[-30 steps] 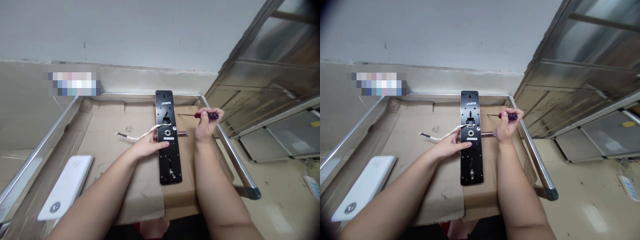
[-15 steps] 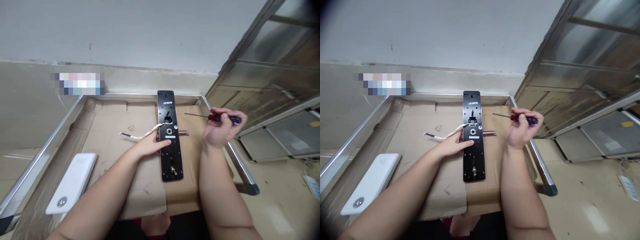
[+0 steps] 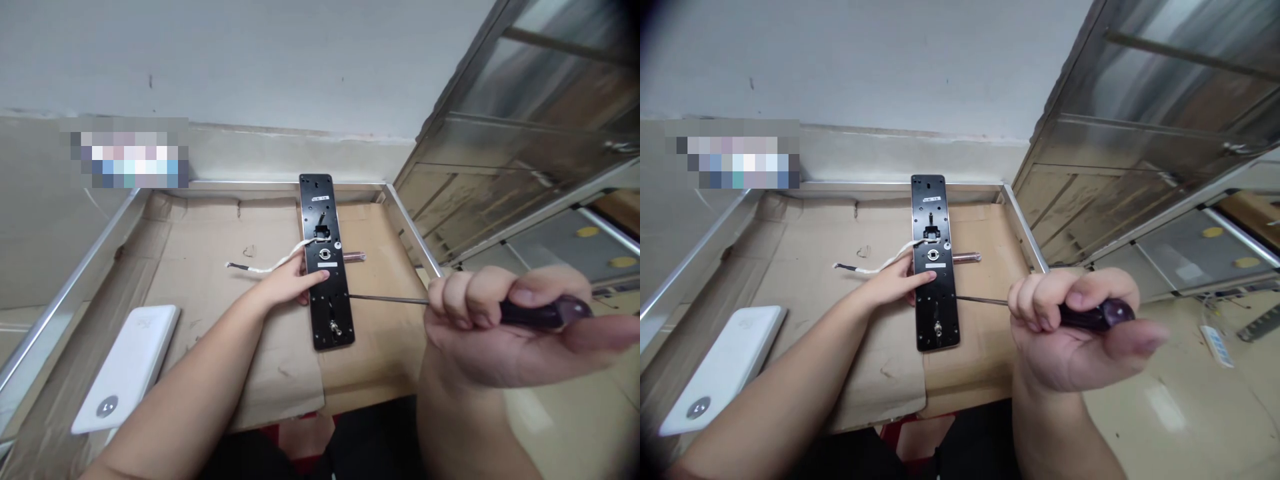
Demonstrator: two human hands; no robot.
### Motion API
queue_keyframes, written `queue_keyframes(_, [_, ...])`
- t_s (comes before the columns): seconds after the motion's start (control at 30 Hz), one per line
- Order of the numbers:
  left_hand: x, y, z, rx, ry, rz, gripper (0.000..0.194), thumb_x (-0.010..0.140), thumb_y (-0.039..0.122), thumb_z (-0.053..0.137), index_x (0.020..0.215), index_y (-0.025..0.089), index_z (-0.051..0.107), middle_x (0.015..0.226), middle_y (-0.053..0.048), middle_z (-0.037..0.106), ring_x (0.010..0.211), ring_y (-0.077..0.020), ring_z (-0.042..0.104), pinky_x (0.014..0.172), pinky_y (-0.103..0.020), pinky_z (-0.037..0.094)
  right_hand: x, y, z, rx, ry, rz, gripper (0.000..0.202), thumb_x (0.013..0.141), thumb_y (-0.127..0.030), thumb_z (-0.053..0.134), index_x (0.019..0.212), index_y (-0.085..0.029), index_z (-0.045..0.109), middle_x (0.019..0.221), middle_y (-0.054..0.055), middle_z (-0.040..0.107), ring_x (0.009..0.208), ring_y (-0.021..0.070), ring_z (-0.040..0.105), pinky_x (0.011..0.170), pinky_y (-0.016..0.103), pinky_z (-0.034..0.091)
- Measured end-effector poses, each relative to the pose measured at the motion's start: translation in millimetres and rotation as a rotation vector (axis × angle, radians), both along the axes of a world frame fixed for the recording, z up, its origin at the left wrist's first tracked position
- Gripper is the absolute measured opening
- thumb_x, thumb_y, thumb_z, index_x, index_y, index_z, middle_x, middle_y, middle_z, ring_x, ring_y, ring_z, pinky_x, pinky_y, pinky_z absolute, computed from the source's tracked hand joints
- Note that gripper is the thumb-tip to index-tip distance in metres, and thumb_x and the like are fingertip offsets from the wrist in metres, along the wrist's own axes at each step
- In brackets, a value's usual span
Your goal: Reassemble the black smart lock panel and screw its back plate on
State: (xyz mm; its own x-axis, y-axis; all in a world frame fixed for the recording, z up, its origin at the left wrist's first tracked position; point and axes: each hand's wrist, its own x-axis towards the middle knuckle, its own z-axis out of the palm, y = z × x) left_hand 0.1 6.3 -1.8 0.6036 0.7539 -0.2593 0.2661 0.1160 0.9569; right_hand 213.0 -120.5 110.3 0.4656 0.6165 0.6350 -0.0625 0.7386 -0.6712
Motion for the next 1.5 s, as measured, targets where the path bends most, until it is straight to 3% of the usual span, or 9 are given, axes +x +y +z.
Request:
queue_keyframes(0.53, [0, 0, 1.3, -0.013, -0.017, -0.008, 0.082, 0.085, 0.056, 0.072, 0.151, 0.031, 0.032, 0.113, -0.012, 0.069, 0.063, -0.02, 0.071, 0.047, -0.031, 0.061, -1, 5, -6.5, 0.062, -0.075, 0.103, 0.055, 0.103, -0.06, 0.03, 0.086, -0.02, 0.064, 0.052, -0.005, 0.045, 0.038, 0.0088, 0.035, 0.037, 0.023, 0.038])
queue_keyframes(0.77, [1, -1, 4.7, -0.008, -0.017, -0.009, 0.077, 0.085, 0.055, 0.073, 0.147, 0.028, 0.036, 0.108, -0.01, 0.069, 0.063, -0.0189, 0.07, 0.048, -0.03, 0.061, -27, 2, -2.7, 0.043, -0.059, 0.056, 0.03, 0.098, -0.055, 0.051, 0.095, -0.027, 0.058, 0.058, -0.007, 0.047, 0.04, 0.0097, 0.039, 0.041, 0.026, 0.041])
queue_keyframes(0.87, [1, -2, 5.3, -0.001, -0.013, -0.004, 0.077, 0.085, 0.056, 0.072, 0.147, 0.029, 0.036, 0.108, -0.009, 0.069, 0.063, -0.0187, 0.07, 0.047, -0.029, 0.061, -41, 2, 1.8, 0.0, 0.0, 0.071, 0.03, 0.097, -0.058, 0.054, 0.095, -0.028, 0.057, 0.058, -0.007, 0.046, 0.042, 0.0093, 0.038, 0.044, 0.024, 0.04])
queue_keyframes(0.97, [1, -2, 4.7, 0.001, -0.022, -0.005, 0.078, 0.085, 0.057, 0.072, 0.148, 0.03, 0.034, 0.109, -0.009, 0.068, 0.064, -0.0191, 0.07, 0.047, -0.03, 0.061, -41, 4, 6.0, -0.078, -0.003, 0.197, 0.034, 0.094, -0.06, 0.058, 0.088, -0.026, 0.059, 0.054, -0.008, 0.041, 0.043, 0.0087, 0.033, 0.047, 0.024, 0.036])
queue_keyframes(1.13, [1, -2, 2.3, 0.0, -0.013, -0.004, 0.079, 0.085, 0.057, 0.071, 0.148, 0.028, 0.034, 0.1, -0.008, 0.068, 0.058, -0.0182, 0.069, 0.047, -0.03, 0.06, -18, 15, 12.6, -0.129, -0.194, 0.659, 0.048, 0.094, -0.062, 0.056, 0.068, -0.021, 0.05, 0.049, -0.008, 0.032, 0.04, 0.0078, 0.029, 0.047, 0.025, 0.028])
queue_keyframes(1.23, [1, -1, 1.4, 0.004, -0.003, -0.006, 0.079, 0.085, 0.057, 0.071, 0.148, 0.027, 0.034, 0.096, -0.007, 0.068, 0.057, -0.0179, 0.068, 0.047, -0.031, 0.06, -12, 23, 13.0, -0.086, -0.292, 0.809, 0.048, 0.092, -0.068, 0.055, 0.074, -0.023, 0.05, 0.048, -0.01, 0.032, 0.037, 0.0064, 0.027, 0.045, 0.024, 0.027])
queue_keyframes(1.3, [1, -2, 1.7, 0.006, 0.004, 0.0, 0.079, 0.085, 0.057, 0.071, 0.147, 0.026, 0.035, 0.098, -0.008, 0.069, 0.057, -0.0183, 0.068, 0.047, -0.031, 0.06, -14, 26, 9.7, -0.033, -0.263, 0.756, 0.037, 0.092, -0.065, 0.058, 0.089, -0.027, 0.054, 0.049, -0.01, 0.038, 0.036, 0.006, 0.027, 0.044, 0.022, 0.03])
queue_keyframes(1.37, [1, -2, 2.5, 0.005, 0.003, 0.004, 0.078, 0.085, 0.057, 0.071, 0.147, 0.026, 0.035, 0.1, -0.008, 0.069, 0.058, -0.0185, 0.068, 0.047, -0.031, 0.06, -19, 25, 4.8, 0.027, -0.207, 0.606, 0.027, 0.093, -0.058, 0.061, 0.104, -0.034, 0.057, 0.058, -0.007, 0.053, 0.039, 0.0082, 0.039, 0.044, 0.023, 0.039])
queue_keyframes(1.5, [2, -2, 4.0, 0.001, -0.006, 0.001, 0.076, 0.085, 0.055, 0.071, 0.146, 0.026, 0.036, 0.1, -0.008, 0.068, 0.06, -0.019, 0.069, 0.047, -0.032, 0.06, -25, 19, 1.7, -0.008, -0.155, 0.409, 0.021, 0.091, -0.048, 0.069, 0.106, -0.033, 0.069, 0.085, 0.001, 0.061, 0.057, 0.0153, 0.062, 0.049, 0.033, 0.052])
